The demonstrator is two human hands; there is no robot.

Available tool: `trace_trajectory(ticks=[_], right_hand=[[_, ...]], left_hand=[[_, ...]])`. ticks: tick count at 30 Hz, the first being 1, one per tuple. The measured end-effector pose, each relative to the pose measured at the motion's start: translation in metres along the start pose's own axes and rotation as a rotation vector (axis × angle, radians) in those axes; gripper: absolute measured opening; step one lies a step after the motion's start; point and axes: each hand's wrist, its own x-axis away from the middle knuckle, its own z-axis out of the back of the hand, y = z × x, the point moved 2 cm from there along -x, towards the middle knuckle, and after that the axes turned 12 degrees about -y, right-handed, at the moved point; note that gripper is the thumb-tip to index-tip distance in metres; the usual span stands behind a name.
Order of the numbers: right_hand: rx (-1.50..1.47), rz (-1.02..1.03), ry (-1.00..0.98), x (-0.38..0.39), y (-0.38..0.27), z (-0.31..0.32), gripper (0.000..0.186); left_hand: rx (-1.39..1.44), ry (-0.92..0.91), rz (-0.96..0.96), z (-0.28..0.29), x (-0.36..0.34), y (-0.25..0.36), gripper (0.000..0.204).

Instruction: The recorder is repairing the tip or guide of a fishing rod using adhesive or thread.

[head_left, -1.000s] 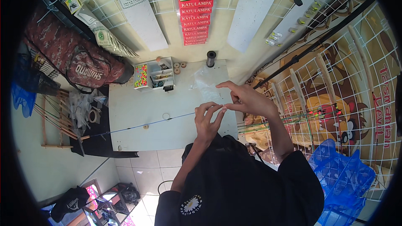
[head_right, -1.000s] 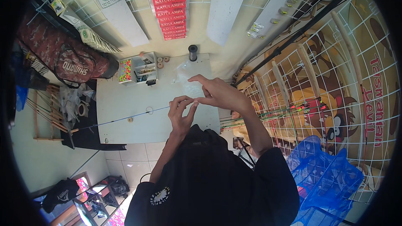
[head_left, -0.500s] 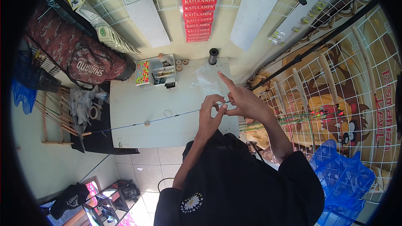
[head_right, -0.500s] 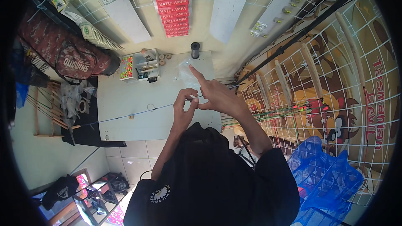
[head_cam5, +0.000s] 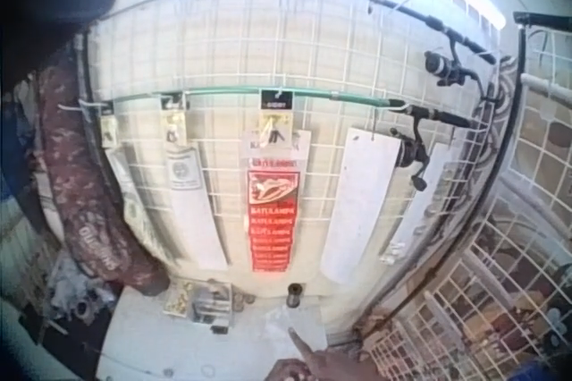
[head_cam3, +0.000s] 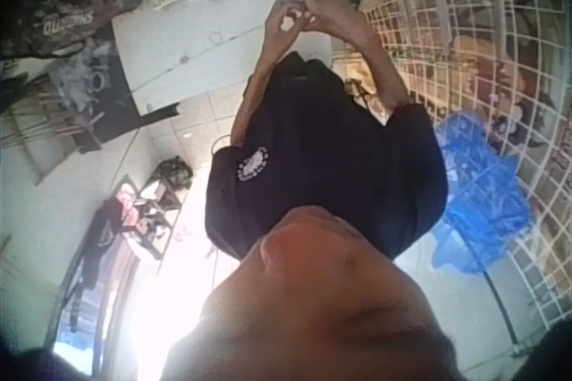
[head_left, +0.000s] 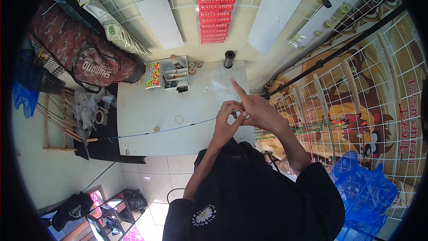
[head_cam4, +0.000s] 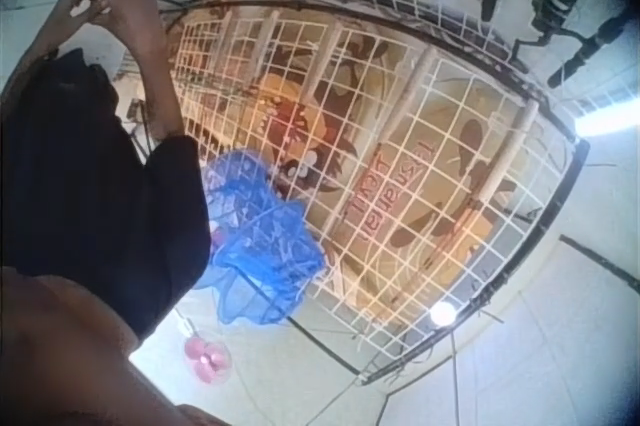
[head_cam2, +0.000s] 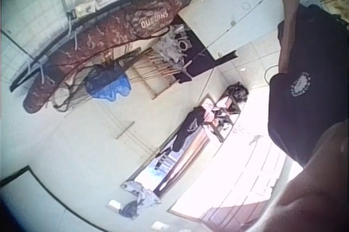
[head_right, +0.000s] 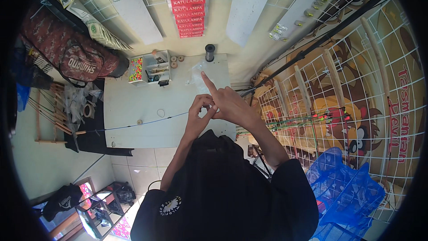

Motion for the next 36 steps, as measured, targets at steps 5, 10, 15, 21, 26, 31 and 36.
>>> trace_trajectory(ticks=[5,10,15,21,26,31,36], right_hand=[[0.001,0.017,0.004,0.001,0.001,0.000,0.116],[-0.070,-0.041,-0.043,0.004,-0.001,0.007,0.110],[-0.224,-0.094,-0.117,0.009,-0.003,0.016,0.101],[-0.267,0.001,-0.076,0.012,0.003,0.014,0.097],[-0.427,-0.038,-0.108,0.017,0.002,0.020,0.094],[-0.377,-0.028,-0.096,0.015,0.003,0.020,0.089],[-0.338,0.034,-0.078,0.015,0.005,0.017,0.088]], left_hand=[[0.001,-0.007,0.014,0.000,0.000,-0.002,0.009],[0.032,0.010,0.045,0.001,0.001,-0.002,0.008],[0.099,0.019,0.132,0.003,0.003,-0.010,0.007],[0.109,0.033,0.186,0.001,0.003,-0.014,0.012],[0.207,0.035,0.208,0.000,0.004,-0.013,0.014],[0.117,0.027,0.137,0.001,0.004,-0.007,0.018],[0.135,0.012,0.198,0.000,0.004,-0.007,0.022]])
